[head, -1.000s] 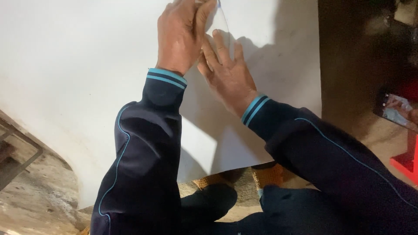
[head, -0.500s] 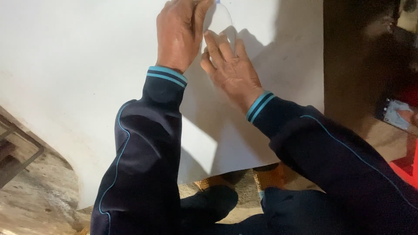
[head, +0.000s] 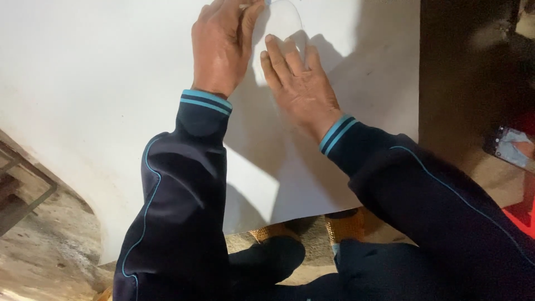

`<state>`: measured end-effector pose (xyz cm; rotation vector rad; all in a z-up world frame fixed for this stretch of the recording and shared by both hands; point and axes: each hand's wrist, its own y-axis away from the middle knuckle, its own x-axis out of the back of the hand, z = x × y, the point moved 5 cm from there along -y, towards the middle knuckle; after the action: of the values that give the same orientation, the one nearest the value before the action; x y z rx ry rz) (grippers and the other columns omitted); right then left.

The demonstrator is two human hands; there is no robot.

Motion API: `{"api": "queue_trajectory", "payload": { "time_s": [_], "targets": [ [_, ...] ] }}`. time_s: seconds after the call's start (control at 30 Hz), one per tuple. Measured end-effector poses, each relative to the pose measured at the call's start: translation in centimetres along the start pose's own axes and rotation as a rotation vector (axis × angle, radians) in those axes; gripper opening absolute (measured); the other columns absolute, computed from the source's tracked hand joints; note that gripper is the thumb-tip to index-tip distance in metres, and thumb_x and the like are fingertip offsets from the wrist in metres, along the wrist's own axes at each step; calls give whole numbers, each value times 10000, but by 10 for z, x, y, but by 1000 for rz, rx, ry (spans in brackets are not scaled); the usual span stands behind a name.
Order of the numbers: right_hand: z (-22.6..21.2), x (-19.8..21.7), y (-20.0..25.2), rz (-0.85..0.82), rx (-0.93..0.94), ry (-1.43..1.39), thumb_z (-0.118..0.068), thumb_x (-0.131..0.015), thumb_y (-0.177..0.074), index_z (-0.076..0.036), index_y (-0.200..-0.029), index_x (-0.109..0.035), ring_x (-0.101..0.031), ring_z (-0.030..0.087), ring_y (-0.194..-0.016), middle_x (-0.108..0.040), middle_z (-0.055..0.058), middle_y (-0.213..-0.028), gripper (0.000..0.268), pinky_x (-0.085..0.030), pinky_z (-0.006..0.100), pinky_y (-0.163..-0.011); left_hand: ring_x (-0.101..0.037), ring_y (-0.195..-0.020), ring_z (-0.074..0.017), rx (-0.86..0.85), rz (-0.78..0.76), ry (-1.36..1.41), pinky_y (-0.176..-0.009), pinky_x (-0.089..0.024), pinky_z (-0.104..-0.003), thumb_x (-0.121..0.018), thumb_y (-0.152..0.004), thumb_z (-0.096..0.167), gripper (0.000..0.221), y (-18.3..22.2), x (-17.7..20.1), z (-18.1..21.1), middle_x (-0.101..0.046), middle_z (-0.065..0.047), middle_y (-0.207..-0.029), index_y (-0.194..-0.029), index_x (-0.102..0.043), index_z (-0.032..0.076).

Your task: Tracing the outline of shoe insoles onto a large white sheet using a pencil

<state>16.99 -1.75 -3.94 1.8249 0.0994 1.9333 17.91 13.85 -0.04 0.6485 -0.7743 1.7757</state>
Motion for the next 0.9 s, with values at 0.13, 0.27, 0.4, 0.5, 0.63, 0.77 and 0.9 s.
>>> {"api": "queue_trajectory", "payload": {
  "time_s": [0.13, 0.27, 0.4, 0.5, 0.63, 0.77, 0.9],
  "targets": [
    [1, -1, -2, -55, 18, -76, -201, -508, -1007, -90, -1653, -241, -391, 341, -1398, -155, 173, -1716, 708, -340, 572, -1120, -606, -719, -296, 17, -26, -10, -675, -474, -409, -557, -1109, 172, 152, 3, 7, 2, -708, -66, -878, -1067, -665, 74],
    [2, -1, -3, -78, 19, -64, -211, -585, -952, -99, -1662, -213, -322, 345, -1478, -126, 162, -1725, 809, -341, 571, -1122, -625, -732, -314, -12, -9, -22, -669, -490, -416, -557, -1123, 186, 164, 9, 11, 1, -712, -88, -897, -1086, -663, 67],
    [2, -4, -2, -105, 45, -93, -115, -619, -920, -73, -1646, -193, -284, 371, -1490, -93, 180, -1718, 842, -346, 584, -1107, -528, -670, -287, 18, -40, -20, -664, -425, -392, -509, -1144, 208, 183, 13, 17, 5, -636, -52, -859, -1053, -606, 82],
    [3, -4, -2, -57, 36, -68, -153, -610, -945, -83, -1653, -229, -321, 360, -1477, -121, 178, -1722, 807, -364, 574, -1089, -500, -678, -265, 40, -48, -22, -673, -411, -376, -488, -1147, 211, 185, 16, 20, 6, -616, -33, -868, -1055, -599, 97],
    [4, -2, -2, -118, 47, -115, -105, -714, -828, -74, -1653, -168, -284, 368, -1486, -74, 172, -1721, 989, -319, 591, -1137, -600, -783, -269, 2, -53, -59, -689, -422, -379, -473, -1149, 212, 205, 26, 19, 6, -694, -49, -991, -1084, -613, 77],
    [7, -3, 1, -52, 43, -97, -159, -672, -880, -76, -1659, -207, -306, 353, -1475, -109, 170, -1723, 910, -333, 581, -1118, -611, -808, -296, -28, -57, -117, -696, -417, -390, -489, -1141, 179, 176, 34, 20, 12, -704, -42, -1031, -1080, -623, 83],
    [11, -2, 3, -19, 59, -131, -192, -733, -777, -85, -1652, -223, -257, 375, -1493, -100, 157, -1729, 1019, -326, 578, -1123, -598, -792, -287, -48, -45, -116, -675, -392, -390, -466, -1143, 211, 235, 46, 19, 22, -705, -54, -1001, -1079, -647, 76]
  ]
}}
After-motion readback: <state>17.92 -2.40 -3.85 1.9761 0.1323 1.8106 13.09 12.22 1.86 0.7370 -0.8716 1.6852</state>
